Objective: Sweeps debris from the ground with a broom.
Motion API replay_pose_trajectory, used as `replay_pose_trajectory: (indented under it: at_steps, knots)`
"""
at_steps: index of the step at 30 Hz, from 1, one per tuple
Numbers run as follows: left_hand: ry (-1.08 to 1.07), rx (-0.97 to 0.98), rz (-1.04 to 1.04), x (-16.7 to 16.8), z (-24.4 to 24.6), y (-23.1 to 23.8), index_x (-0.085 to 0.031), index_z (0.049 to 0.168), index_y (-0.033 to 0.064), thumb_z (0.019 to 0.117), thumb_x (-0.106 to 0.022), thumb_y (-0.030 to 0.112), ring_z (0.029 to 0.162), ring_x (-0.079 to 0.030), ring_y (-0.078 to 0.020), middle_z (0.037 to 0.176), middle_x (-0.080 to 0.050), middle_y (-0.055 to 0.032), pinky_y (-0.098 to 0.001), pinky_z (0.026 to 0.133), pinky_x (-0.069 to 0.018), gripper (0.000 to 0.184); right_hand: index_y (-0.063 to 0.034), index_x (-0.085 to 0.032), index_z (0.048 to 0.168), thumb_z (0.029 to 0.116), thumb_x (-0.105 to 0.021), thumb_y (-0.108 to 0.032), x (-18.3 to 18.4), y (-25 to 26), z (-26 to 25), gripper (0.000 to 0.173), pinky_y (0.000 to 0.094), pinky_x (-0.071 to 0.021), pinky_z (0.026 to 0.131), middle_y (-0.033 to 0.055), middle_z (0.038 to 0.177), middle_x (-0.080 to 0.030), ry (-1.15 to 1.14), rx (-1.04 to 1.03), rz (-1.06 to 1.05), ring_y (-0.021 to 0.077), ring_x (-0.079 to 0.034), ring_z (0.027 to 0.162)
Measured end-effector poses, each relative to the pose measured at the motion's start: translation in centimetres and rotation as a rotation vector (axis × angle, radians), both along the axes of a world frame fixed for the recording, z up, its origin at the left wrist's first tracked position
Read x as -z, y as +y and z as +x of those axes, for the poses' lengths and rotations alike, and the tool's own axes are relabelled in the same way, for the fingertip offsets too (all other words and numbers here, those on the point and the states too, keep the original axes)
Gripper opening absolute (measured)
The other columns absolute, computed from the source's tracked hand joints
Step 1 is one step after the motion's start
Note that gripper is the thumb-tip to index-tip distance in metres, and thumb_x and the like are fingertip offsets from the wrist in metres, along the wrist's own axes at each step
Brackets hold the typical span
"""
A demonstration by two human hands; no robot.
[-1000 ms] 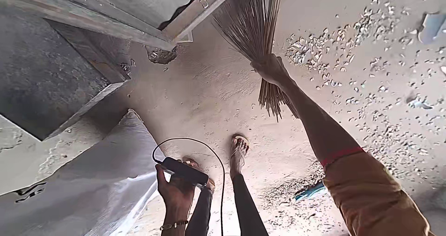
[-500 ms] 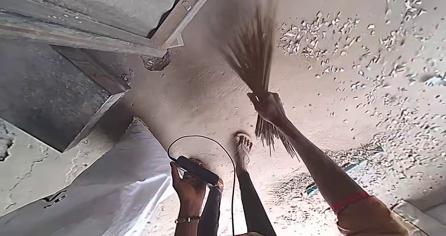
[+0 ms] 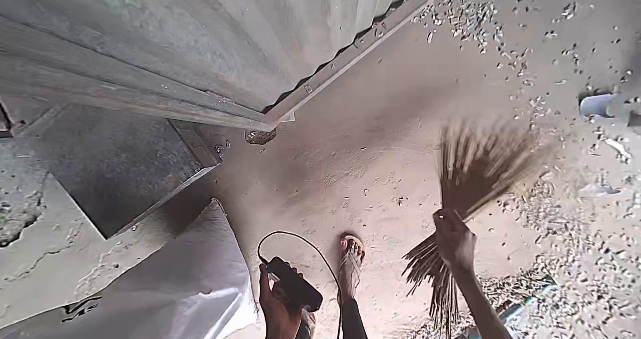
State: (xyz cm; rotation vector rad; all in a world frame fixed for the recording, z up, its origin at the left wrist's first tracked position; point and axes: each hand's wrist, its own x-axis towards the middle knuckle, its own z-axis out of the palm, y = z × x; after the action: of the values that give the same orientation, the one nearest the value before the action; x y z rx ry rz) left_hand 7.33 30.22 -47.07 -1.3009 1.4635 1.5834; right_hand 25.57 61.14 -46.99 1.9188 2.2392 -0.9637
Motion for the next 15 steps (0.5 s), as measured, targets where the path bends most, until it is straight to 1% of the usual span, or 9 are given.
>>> replay_pose_trajectory:
  at_steps: [1,2,4,6,8,11,13,14,15]
  knots:
    - [0.012,-0.002,0.004,0.0,-0.1,0.0,-0.058,0.093,0.0186,0.1013,-0.026,0.071,0.063,-0.067,-0.0139,0.071,-0.064,0.001,-0.0348,0.057,-0.0588,0.062,0.0019,-0.071,0.096,0.0943,-0.06,-0.014,-0.6,-1.8,-2.9,0.02,0.0472,-0.0488,0.054,0.013,0.066,-0.061,0.128,-0.192,-0.052,0.0263,-0.058,0.056]
    - [0.026,-0.008,0.01,0.0,-0.3,0.3,-0.058,0.092,0.0187,0.1013,-0.027,0.071,0.063,-0.067,-0.0134,0.071,-0.064,0.0013,-0.0347,0.057,-0.0587,0.061,-0.0039,-0.073,0.094,0.0907,-0.06,-0.017,-1.0,-2.6,-5.9,0.018,0.0427,-0.0486,0.055,0.0073,0.067,-0.061,0.204,-0.39,-0.19,0.0207,-0.057,0.057]
    - [0.056,-0.024,0.035,-0.2,-1.0,1.2,-0.058,0.092,0.0192,0.1014,-0.028,0.07,0.063,-0.067,-0.0133,0.07,-0.064,0.0018,-0.0354,0.057,-0.0585,0.06,-0.0118,-0.072,0.102,0.0933,-0.059,-0.022,-1.6,-0.3,-12.6,0.019,0.0515,-0.0498,0.068,0.0093,0.087,-0.068,0.091,-0.81,-0.547,0.0266,-0.064,0.078]
    - [0.078,-0.019,0.039,-0.9,-1.9,2.4,-0.058,0.093,0.0203,0.1017,-0.026,0.07,0.063,-0.067,-0.0124,0.071,-0.064,0.003,-0.0345,0.057,-0.0587,0.06,-0.0135,-0.072,0.103,0.0922,-0.061,-0.019,-0.3,4.8,-17.2,0.017,0.0591,-0.0492,0.074,0.0116,0.093,-0.07,-0.06,-1.009,-0.628,0.0326,-0.066,0.09]
    - [0.08,-0.024,0.051,-1.8,-2.7,3.0,-0.059,0.093,0.0203,0.1011,-0.025,0.071,0.063,-0.067,-0.0133,0.072,-0.064,0.0022,-0.0349,0.057,-0.0588,0.061,-0.0116,-0.074,0.095,0.0937,-0.065,-0.013,2.3,11.0,-16.8,0.009,0.06,-0.048,0.073,0.0121,0.088,-0.069,-0.064,-0.887,-0.502,0.0332,-0.065,0.087]
    - [0.065,-0.041,0.091,-2.4,-3.3,2.9,-0.061,0.091,0.0201,0.1004,-0.022,0.073,0.062,-0.067,-0.014,0.07,-0.064,0.0017,-0.0356,0.058,-0.0589,0.066,-0.0028,-0.072,0.094,0.0963,-0.066,-0.006,3.3,18.2,-11.1,0.007,0.0565,-0.0479,0.074,0.0162,0.085,-0.068,-0.034,-0.418,-0.283,0.0303,-0.063,0.079]
    - [0.053,-0.043,0.093,-2.3,-3.3,1.9,-0.06,0.091,0.0208,0.0999,-0.021,0.073,0.062,-0.066,-0.0136,0.07,-0.064,0.0029,-0.0355,0.058,-0.0586,0.066,0.0027,-0.068,0.099,0.0984,-0.06,-0.005,2.7,18.5,-6.7,0.012,0.0396,-0.0476,0.069,0.0123,0.084,-0.064,0.058,-0.103,-0.102,0.017,-0.056,0.072]
    - [0.043,-0.057,0.083,-2.1,-3.2,1.4,-0.06,0.091,0.0207,0.0997,-0.022,0.074,0.062,-0.066,-0.0134,0.07,-0.064,0.0031,-0.0354,0.058,-0.0585,0.066,0.0039,-0.068,0.097,0.0966,-0.059,-0.007,2.0,17.8,-5.2,0.014,0.0359,-0.0469,0.064,0.0119,0.081,-0.065,0.072,-0.01,0.019,0.0141,-0.056,0.068]
    - [0.038,-0.074,0.072,-1.8,-3.0,1.0,-0.06,0.092,0.0207,0.0999,-0.022,0.074,0.063,-0.066,-0.0131,0.07,-0.063,0.0033,-0.035,0.058,-0.0585,0.065,0.0038,-0.066,0.11,0.1018,-0.055,-0.007,-1.2,17.1,-5.6,0.017,0.0395,-0.0479,0.077,0.0129,0.093,-0.066,-0.029,0.08,-0.125,0.0166,-0.058,0.079]
